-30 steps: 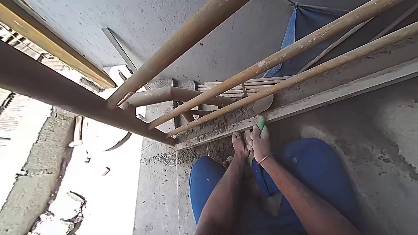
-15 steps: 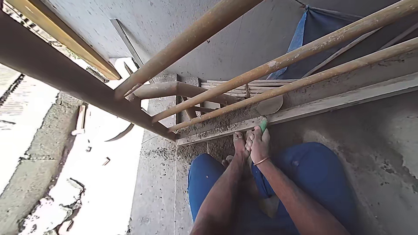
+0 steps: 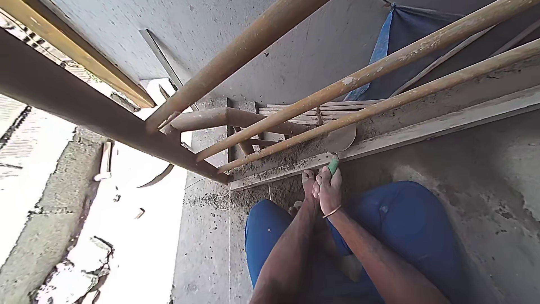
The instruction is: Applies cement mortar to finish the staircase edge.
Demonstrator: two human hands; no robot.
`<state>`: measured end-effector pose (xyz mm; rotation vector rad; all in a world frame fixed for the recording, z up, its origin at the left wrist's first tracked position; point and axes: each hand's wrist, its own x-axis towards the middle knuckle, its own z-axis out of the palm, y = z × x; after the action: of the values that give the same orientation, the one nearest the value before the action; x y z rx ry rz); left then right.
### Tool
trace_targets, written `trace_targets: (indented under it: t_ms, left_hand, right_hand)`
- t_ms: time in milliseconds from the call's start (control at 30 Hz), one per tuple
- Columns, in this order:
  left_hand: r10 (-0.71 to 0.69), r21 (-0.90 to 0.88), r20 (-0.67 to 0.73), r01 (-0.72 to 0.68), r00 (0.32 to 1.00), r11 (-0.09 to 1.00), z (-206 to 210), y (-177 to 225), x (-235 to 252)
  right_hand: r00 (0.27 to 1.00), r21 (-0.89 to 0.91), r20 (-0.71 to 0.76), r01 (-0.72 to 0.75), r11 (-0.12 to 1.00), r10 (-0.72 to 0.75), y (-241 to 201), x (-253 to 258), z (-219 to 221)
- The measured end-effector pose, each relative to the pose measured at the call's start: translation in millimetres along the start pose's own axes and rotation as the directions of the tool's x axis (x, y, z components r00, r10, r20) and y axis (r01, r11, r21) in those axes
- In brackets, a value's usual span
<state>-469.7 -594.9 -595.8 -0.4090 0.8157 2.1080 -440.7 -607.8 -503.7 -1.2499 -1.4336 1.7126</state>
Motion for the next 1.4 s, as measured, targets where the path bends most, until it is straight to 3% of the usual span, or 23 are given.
trace_targets:
  t_ms: [100, 167, 233, 300, 333, 367, 433, 467, 600, 633, 700, 733, 867, 967, 1033, 1133, 1267, 1400]
  left_hand:
    - [-0.053, 0.083, -0.050, 0.057, 0.997, 0.995, 8, 16, -14]
    - [-0.034, 0.041, -0.030, 0.035, 0.999, 0.999, 0, -2, 8]
    - [-0.077, -0.173, -0.010, 0.074, 0.997, 0.982, -10, -18, 17]
    - [-0.098, -0.321, -0.017, 0.087, 0.995, 0.943, -4, -16, 19]
    - [-0.100, -0.341, -0.031, 0.084, 0.994, 0.936, -2, -15, 20]
    - [-0.102, -0.343, -0.036, 0.084, 0.994, 0.935, -2, -15, 20]
    - [-0.104, -0.325, -0.024, 0.091, 0.994, 0.941, -6, -18, 20]
    - [-0.102, -0.317, -0.016, 0.092, 0.995, 0.944, -7, -19, 21]
    - [-0.120, -0.347, -0.051, 0.095, 0.991, 0.933, -3, -14, 18]
    - [-0.120, -0.347, -0.052, 0.095, 0.991, 0.933, -3, -14, 17]
    - [-0.116, -0.334, -0.045, 0.095, 0.992, 0.938, -3, -16, 19]
    - [-0.113, -0.337, -0.030, 0.096, 0.993, 0.937, -3, -17, 21]
    - [-0.113, -0.341, -0.045, 0.091, 0.993, 0.936, -4, -15, 19]
    - [-0.117, -0.297, -0.039, 0.101, 0.992, 0.950, 0, -13, 14]
    - [-0.115, -0.317, -0.024, 0.102, 0.993, 0.943, 2, -12, 19]
    - [-0.114, -0.335, -0.054, 0.090, 0.992, 0.938, -2, -13, 17]
    - [-0.121, -0.356, -0.053, 0.094, 0.991, 0.930, -1, -15, 17]
    - [-0.122, -0.334, -0.037, 0.103, 0.992, 0.937, -2, -13, 17]
  right_hand:
    - [0.917, -0.061, 0.163, -0.358, 0.932, 0.363, -12, -2, -6]
    - [0.939, -0.020, 0.167, -0.302, 0.953, 0.301, -31, -4, -14]
    - [0.998, 0.076, 0.030, -0.052, 0.996, 0.050, -42, -11, -27]
    - [0.976, 0.056, -0.131, 0.181, 0.982, -0.173, -50, -3, -36]
    - [0.966, 0.019, -0.164, 0.207, 0.978, -0.201, -48, 3, -39]
    - [0.978, -0.028, -0.157, 0.137, 0.990, -0.140, -44, 8, -41]
    - [0.991, -0.127, -0.063, -0.128, 0.984, 0.121, -43, 12, -44]
    - [0.987, -0.134, -0.025, -0.158, 0.978, 0.156, -48, 10, -44]
    - [0.973, -0.023, -0.148, 0.177, 0.984, -0.178, -52, 3, -41]
    - [0.976, -0.045, -0.158, 0.145, 0.988, -0.150, -43, 6, -42]
    - [0.994, -0.121, -0.066, -0.100, 0.988, 0.092, -31, 11, -46]
    - [0.989, -0.131, -0.019, -0.149, 0.980, 0.148, -33, 11, -48]
    - [0.996, -0.008, -0.088, 0.026, 1.000, -0.027, -35, 1, -41]
    - [0.966, -0.165, 0.046, -0.242, 0.956, 0.253, -30, 5, -40]
    - [0.985, -0.122, 0.054, -0.156, 0.980, 0.164, -37, 2, -37]
    - [0.991, 0.038, -0.113, 0.080, 0.996, -0.076, -42, -4, -31]
    - [0.990, 0.069, -0.127, 0.077, 0.995, -0.068, -39, -3, -32]
    - [0.975, 0.135, -0.081, 0.216, 0.967, -0.206, -31, -7, -31]
